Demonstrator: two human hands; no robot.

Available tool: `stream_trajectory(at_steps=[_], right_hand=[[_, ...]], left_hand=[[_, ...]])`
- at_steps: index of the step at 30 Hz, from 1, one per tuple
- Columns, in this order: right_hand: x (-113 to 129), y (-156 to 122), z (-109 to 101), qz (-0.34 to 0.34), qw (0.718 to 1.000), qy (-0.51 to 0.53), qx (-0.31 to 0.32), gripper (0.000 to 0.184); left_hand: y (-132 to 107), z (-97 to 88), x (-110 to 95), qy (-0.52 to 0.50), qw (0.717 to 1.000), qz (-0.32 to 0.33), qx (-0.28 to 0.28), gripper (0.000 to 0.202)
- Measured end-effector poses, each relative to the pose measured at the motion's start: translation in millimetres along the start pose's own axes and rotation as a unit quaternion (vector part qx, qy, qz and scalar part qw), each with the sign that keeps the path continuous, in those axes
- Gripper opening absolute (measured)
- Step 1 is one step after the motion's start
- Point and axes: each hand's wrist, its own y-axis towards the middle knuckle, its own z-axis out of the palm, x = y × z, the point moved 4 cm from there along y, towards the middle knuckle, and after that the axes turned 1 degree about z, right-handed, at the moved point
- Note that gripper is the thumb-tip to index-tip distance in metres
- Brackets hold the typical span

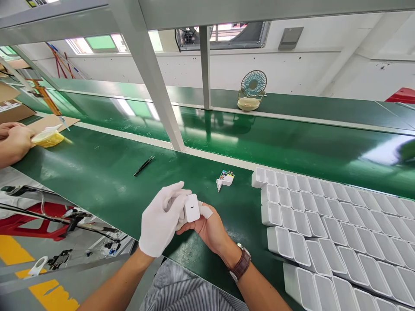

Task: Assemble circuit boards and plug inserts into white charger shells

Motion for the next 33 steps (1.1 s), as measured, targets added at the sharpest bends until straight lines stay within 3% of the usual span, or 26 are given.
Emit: stream_trajectory(at_steps=[20, 25, 28, 30, 31, 33], right_hand=[[-3, 0, -5, 0.040, 0.999, 0.024, 0.007, 0.036], [-4, -1, -3, 0.050, 0.999, 0.014, 0.007, 0.039], [3, -2, -4, 0.021, 0.999, -0.041, -0.021, 0.031], [11, -4, -9, -0.035, 0.980, -0.181, -0.071, 0.028], [16, -5, -12, -0.073, 0.953, -0.278, -0.097, 0.030], [24, -7, -14, -0.154, 0.862, -0.465, -0.130, 0.035]], left_hand=[[-2, 8.4, -3, 0.008, 1.000, 0.007, 0.005, 0.028], [-3, 9.7, -5, 0.017, 1.000, 0.010, 0.009, 0.028], [-4, 5.1, -4, 0.041, 0.999, 0.028, 0.019, 0.032], [-3, -3.0, 0, 0.086, 0.995, 0.046, 0.020, 0.034], [-2, -8.1, 3, 0.113, 0.992, 0.051, 0.021, 0.035], [1, -18.3, 13, 0.156, 0.986, 0.045, 0.030, 0.035]])
